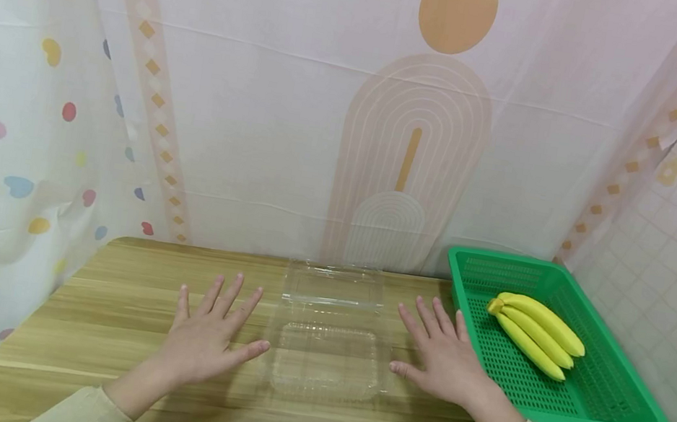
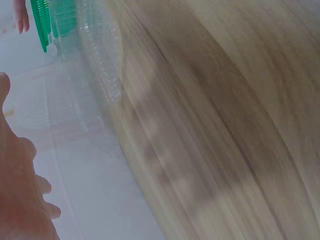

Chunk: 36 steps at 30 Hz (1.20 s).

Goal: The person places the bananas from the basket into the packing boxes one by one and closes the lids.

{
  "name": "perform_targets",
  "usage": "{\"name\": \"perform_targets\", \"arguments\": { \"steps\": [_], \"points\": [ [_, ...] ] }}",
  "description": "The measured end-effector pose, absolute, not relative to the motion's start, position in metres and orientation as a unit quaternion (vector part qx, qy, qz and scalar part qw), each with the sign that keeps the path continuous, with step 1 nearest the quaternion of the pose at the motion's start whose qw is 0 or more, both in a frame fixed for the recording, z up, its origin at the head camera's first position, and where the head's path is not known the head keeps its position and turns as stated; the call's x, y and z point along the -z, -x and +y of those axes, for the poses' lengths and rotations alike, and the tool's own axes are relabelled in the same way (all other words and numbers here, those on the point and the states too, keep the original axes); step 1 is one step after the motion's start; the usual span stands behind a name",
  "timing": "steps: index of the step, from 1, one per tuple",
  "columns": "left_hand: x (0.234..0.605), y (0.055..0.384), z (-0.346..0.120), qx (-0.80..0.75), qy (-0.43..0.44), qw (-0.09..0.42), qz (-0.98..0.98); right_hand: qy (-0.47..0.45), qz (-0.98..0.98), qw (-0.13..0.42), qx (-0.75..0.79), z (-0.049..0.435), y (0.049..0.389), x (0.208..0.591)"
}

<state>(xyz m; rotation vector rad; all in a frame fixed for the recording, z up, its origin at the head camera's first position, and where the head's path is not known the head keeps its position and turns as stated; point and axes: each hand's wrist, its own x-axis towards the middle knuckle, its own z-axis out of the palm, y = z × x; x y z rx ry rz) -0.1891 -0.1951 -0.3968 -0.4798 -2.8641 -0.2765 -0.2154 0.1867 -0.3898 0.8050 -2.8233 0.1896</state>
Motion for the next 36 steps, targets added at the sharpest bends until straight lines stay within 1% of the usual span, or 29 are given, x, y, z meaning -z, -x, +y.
{"name": "perform_targets", "arguments": {
  "steps": [8,17,23,30,36],
  "points": [
    [0.398,0.190,-0.193,0.100,0.168,0.115,-0.974,-0.279,-0.952,0.102,-0.068,0.187,0.216,0.387],
    [0.395,0.190,-0.187,0.102,0.185,0.133,-0.968,-0.286,-0.947,0.127,-0.069,0.189,0.216,0.385],
    [0.393,0.189,-0.186,0.095,0.191,0.141,-0.967,-0.290,-0.942,0.154,-0.070,0.193,0.215,0.383],
    [0.393,0.188,-0.186,0.089,0.199,0.164,-0.962,-0.285,-0.942,0.159,-0.081,0.201,0.213,0.379],
    [0.391,0.187,-0.187,0.097,0.202,0.188,-0.956,-0.285,-0.937,0.181,-0.089,0.211,0.215,0.378]
  ]
}}
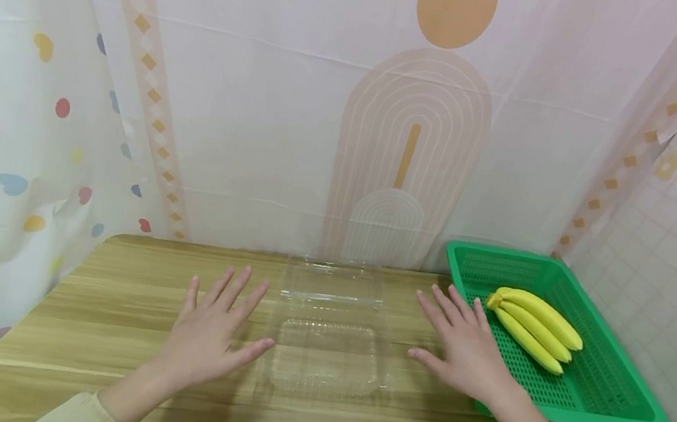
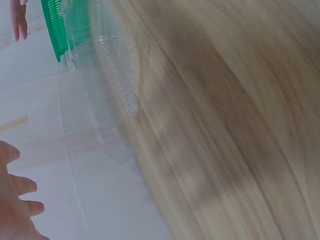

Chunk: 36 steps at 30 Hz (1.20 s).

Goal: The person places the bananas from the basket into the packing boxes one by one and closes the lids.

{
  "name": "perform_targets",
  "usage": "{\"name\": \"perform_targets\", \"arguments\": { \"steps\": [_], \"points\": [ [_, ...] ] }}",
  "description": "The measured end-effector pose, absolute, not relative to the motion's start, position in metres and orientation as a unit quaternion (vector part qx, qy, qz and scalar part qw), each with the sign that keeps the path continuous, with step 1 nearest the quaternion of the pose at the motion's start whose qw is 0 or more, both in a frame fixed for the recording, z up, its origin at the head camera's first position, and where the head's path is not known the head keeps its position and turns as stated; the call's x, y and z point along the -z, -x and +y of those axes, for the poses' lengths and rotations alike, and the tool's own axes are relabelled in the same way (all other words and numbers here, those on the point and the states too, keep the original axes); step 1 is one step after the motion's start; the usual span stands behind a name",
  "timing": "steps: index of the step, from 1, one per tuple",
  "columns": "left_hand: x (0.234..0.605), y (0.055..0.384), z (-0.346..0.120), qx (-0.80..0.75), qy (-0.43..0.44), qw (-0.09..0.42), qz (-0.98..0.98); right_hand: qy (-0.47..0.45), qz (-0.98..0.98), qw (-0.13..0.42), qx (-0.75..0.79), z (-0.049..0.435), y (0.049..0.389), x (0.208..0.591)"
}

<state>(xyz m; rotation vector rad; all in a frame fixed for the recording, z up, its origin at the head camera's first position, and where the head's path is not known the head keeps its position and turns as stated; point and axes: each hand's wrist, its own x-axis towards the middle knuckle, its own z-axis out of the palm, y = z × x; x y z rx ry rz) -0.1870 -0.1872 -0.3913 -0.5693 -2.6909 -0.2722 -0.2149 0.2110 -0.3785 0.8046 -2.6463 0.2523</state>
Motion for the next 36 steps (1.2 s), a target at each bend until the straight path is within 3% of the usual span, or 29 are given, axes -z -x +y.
{"name": "perform_targets", "arguments": {
  "steps": [20,25,36],
  "points": [
    [0.396,0.188,-0.182,0.205,0.209,0.266,-0.918,-0.291,-0.909,0.265,-0.135,0.232,0.218,0.379],
    [0.399,0.189,-0.181,0.248,0.200,0.258,-0.912,-0.290,-0.905,0.276,-0.142,0.240,0.218,0.379],
    [0.403,0.187,-0.176,0.391,0.154,0.189,-0.888,-0.274,-0.904,0.291,-0.151,0.258,0.217,0.378]
  ]
}}
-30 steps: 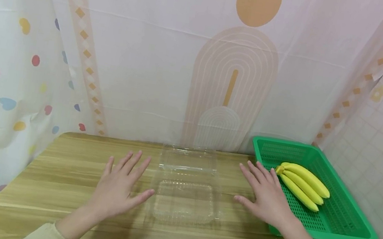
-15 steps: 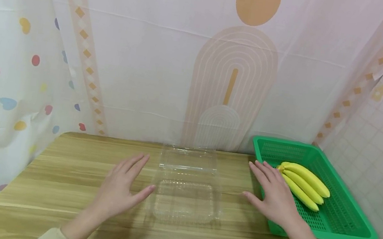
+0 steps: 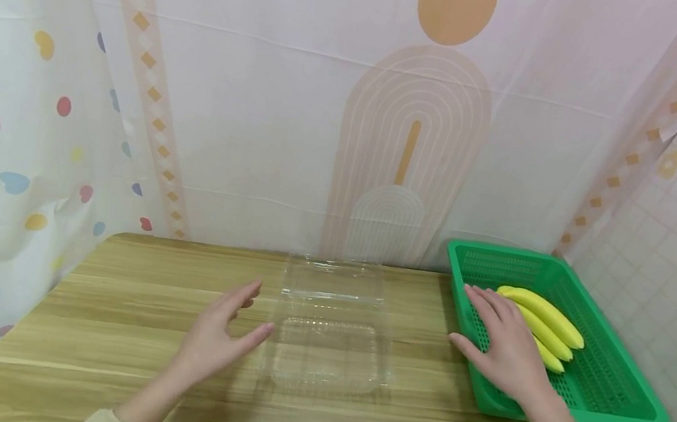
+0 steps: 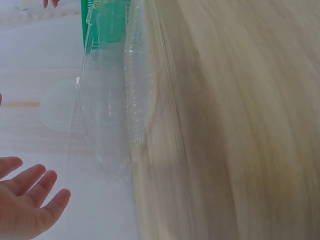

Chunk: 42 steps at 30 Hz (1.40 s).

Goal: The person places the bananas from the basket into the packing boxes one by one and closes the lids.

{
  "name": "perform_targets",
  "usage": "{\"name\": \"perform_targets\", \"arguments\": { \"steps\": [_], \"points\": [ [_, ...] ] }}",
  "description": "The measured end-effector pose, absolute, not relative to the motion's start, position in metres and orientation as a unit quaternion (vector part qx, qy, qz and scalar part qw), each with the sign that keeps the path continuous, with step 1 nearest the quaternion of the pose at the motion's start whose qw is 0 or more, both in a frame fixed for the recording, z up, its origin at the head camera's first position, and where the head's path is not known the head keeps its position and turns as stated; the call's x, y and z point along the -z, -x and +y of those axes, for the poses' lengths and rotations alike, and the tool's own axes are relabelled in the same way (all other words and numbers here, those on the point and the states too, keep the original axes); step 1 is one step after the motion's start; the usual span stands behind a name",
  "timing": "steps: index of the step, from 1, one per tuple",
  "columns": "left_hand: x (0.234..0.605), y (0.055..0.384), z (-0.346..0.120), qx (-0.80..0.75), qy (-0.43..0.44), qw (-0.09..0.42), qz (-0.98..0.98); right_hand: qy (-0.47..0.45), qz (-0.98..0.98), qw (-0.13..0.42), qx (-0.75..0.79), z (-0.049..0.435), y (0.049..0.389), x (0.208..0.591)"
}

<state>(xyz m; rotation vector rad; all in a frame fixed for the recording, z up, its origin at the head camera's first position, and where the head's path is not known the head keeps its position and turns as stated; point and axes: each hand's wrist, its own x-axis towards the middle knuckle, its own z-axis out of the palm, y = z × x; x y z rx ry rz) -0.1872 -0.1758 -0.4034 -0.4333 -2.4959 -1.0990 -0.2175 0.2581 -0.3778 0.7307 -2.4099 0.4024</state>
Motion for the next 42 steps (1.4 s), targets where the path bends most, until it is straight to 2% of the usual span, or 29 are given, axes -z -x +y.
{"name": "perform_targets", "arguments": {
  "steps": [9,17,29,42],
  "points": [
    [0.408,0.193,-0.175,0.516,0.099,0.114,-0.843,-0.285,-0.895,0.309,-0.151,0.275,0.221,0.373],
    [0.409,0.197,-0.180,0.546,0.056,0.069,-0.833,-0.287,-0.896,0.308,-0.141,0.290,0.225,0.366],
    [0.414,0.207,-0.185,0.657,0.019,-0.011,-0.754,-0.278,-0.908,0.285,-0.126,0.310,0.230,0.351],
    [0.422,0.219,-0.178,0.675,-0.012,-0.055,-0.736,-0.260,-0.928,0.245,-0.102,0.327,0.244,0.339]
  ]
}}
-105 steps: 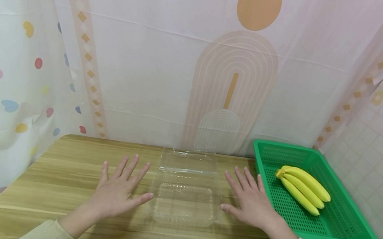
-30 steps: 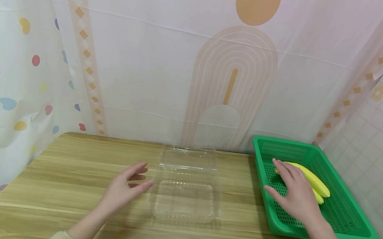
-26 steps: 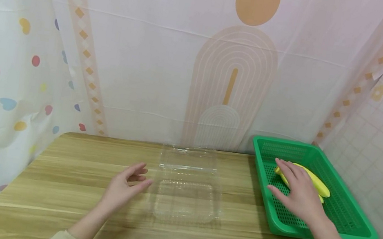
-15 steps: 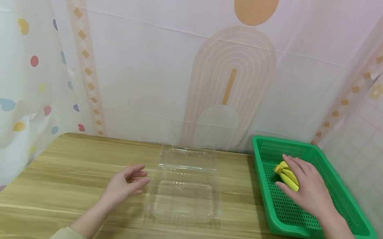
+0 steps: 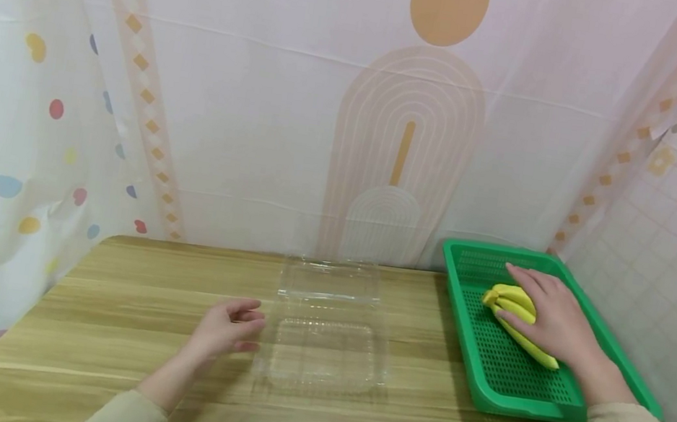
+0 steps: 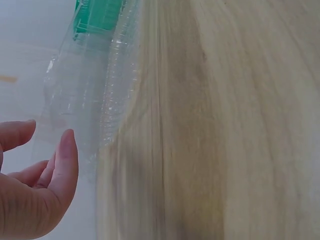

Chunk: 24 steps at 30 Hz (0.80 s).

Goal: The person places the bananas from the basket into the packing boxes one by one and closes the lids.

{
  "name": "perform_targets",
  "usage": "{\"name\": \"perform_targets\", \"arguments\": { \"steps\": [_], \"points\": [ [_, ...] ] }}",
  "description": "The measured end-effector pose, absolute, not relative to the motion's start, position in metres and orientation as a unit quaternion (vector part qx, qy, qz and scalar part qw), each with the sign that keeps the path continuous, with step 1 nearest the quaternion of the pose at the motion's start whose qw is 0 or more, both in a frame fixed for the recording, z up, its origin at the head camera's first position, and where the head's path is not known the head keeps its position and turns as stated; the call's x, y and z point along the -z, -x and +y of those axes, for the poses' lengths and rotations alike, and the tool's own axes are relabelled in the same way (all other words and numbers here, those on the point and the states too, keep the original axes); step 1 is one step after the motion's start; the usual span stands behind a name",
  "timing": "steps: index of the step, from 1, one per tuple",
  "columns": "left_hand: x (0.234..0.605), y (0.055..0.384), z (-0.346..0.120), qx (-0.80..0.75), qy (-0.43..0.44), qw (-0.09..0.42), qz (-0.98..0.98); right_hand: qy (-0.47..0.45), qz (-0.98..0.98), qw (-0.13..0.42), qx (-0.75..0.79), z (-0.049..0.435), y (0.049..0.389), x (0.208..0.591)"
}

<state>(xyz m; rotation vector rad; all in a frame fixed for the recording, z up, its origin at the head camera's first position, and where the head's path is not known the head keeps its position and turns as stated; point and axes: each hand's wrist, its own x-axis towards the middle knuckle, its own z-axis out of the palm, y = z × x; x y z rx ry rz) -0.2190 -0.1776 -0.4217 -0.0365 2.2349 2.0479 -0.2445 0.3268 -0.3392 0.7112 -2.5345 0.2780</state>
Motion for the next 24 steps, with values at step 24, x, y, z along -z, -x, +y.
{"name": "perform_targets", "arguments": {
  "steps": [24],
  "points": [
    [0.431,0.227,-0.179,-0.663,0.029,0.063,0.745,-0.244,-0.954,0.162,-0.062,0.336,0.268,0.317]
  ]
}}
